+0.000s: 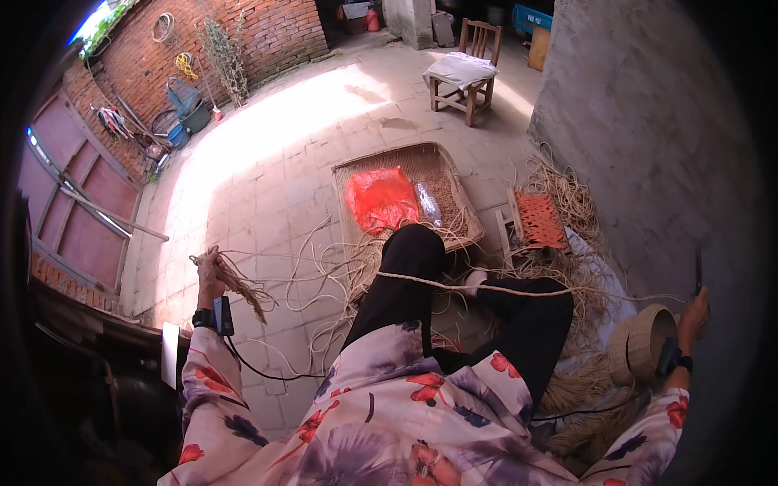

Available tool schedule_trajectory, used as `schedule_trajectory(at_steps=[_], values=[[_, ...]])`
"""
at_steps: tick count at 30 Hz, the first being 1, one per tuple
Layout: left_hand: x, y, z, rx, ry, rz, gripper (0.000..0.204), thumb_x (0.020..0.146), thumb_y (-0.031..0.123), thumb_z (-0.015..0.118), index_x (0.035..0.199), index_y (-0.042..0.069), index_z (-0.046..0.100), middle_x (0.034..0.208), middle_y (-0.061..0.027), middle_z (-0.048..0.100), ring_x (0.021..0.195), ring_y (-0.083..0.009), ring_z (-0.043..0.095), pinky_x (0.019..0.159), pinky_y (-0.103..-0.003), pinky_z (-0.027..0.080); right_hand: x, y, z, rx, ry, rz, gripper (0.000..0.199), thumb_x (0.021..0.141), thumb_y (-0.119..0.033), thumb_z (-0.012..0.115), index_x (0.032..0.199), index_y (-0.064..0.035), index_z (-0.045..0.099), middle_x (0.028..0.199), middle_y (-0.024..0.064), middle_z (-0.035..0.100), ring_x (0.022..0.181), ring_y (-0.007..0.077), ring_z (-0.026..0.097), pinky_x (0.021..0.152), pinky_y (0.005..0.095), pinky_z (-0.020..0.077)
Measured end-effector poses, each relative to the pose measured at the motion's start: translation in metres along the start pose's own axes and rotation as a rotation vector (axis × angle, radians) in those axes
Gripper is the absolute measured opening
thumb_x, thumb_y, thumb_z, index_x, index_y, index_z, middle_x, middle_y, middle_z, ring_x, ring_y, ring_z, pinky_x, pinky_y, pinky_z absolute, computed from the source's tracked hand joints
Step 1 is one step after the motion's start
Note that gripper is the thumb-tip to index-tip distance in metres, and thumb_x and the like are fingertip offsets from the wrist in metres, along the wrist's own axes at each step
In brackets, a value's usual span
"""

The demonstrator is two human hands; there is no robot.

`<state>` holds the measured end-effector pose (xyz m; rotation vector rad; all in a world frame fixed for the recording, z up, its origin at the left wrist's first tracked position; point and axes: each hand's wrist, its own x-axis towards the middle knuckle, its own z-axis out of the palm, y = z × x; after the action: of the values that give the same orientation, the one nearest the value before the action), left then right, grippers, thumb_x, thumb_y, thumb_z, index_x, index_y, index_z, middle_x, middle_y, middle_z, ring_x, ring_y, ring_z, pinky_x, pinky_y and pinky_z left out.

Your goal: The person is using scissors to cut long strands of dried plant material used for weaving.

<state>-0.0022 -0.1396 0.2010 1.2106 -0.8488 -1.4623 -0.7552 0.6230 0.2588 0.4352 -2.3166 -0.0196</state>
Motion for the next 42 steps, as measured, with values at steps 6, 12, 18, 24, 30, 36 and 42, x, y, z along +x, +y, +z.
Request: schedule_trajectory(at_steps=[6, 12, 18, 24, 30, 36, 42], values=[[0.027, -0.002, -0.032, -0.050, 0.230, 0.080, 0.009, 0.088, 0.013, 0.054, 0.096, 0.013, 0.057, 0.064, 0.0000, 0.053, 0.046, -0.0076, 0.043, 0.041, -0.021, 0.038, -0.031, 0.025, 0.002, -0.144, -0.207, 0.098, 0.041, 0.083, 0.006, 0.045, 0.123, -0.0011, 0.043, 0.109, 0.0230, 0.055, 0.100, 0.0377, 0.054, 0.084, 0.0421, 0.0450], [0.001, 0.020, -0.025, 0.018, 0.118, 0.141, 0.017, 0.087, 0.014, 0.054, 0.103, 0.009, 0.057, 0.070, -0.0013, 0.058, 0.044, -0.0046, 0.040, 0.039, -0.019, 0.037, -0.025, -0.049, -0.014, -0.163, -0.515, 0.169, 0.042, 0.080, -0.001, 0.054, 0.122, -0.0021, 0.043, 0.096, 0.0235, 0.059, 0.092, 0.0399, 0.057, 0.077, 0.0441, 0.0474], [-0.007, 0.026, -0.005, 0.015, -0.014, 0.136, 0.020, 0.087, 0.013, 0.053, 0.107, 0.007, 0.054, 0.068, -0.0009, 0.056, 0.044, -0.0042, 0.040, 0.040, -0.019, 0.037, -0.021, -0.236, -0.057, 0.446, -0.401, -0.152, 0.033, 0.079, -0.008, 0.058, 0.111, -0.0094, 0.051, 0.080, 0.0217, 0.061, 0.073, 0.0413, 0.059, 0.059, 0.0441, 0.0432], [-0.018, 0.026, 0.006, 0.024, -0.038, 0.120, 0.021, 0.087, 0.012, 0.052, 0.108, 0.007, 0.052, 0.068, 0.0003, 0.054, 0.045, -0.0039, 0.040, 0.040, -0.019, 0.037, -0.053, -0.454, -0.182, 1.332, -0.764, -0.627, 0.031, 0.075, -0.008, 0.066, 0.103, -0.0120, 0.052, 0.077, 0.0105, 0.059, 0.070, 0.0239, 0.062, 0.064, 0.0313, 0.0467], [-0.019, 0.022, 0.006, -0.050, -0.078, 0.072, 0.021, 0.089, 0.011, 0.050, 0.109, 0.007, 0.050, 0.068, 0.0003, 0.052, 0.046, -0.0052, 0.039, 0.043, -0.019, 0.037, -0.122, -0.549, -0.202, 1.345, -0.682, -0.988, 0.031, 0.072, -0.012, 0.066, 0.096, -0.0102, 0.047, 0.079, 0.0133, 0.061, 0.074, 0.0343, 0.060, 0.064, 0.0431, 0.0456], [-0.016, 0.019, -0.001, -0.158, -0.015, 0.033, 0.010, 0.089, 0.010, 0.051, 0.098, 0.006, 0.051, 0.067, -0.0006, 0.053, 0.045, -0.0060, 0.042, 0.042, -0.021, 0.040, -0.107, -0.528, -0.181, 1.806, -1.218, -0.667, 0.028, 0.079, -0.006, 0.062, 0.103, -0.0083, 0.049, 0.069, 0.0031, 0.059, 0.062, 0.0136, 0.061, 0.052, 0.0285, 0.0448], [0.014, 0.014, -0.053, -0.553, 0.101, -0.226, 0.014, 0.084, 0.004, 0.059, 0.077, 0.006, 0.047, 0.059, -0.0013, 0.052, 0.045, -0.0072, 0.049, 0.044, -0.020, 0.044, -0.056, -0.428, -0.161, 1.759, -1.224, -0.025, 0.025, 0.081, -0.009, 0.058, 0.103, -0.0083, 0.048, 0.062, -0.0006, 0.054, 0.041, 0.0011, 0.038, 0.037, 0.0153, 0.0273]])
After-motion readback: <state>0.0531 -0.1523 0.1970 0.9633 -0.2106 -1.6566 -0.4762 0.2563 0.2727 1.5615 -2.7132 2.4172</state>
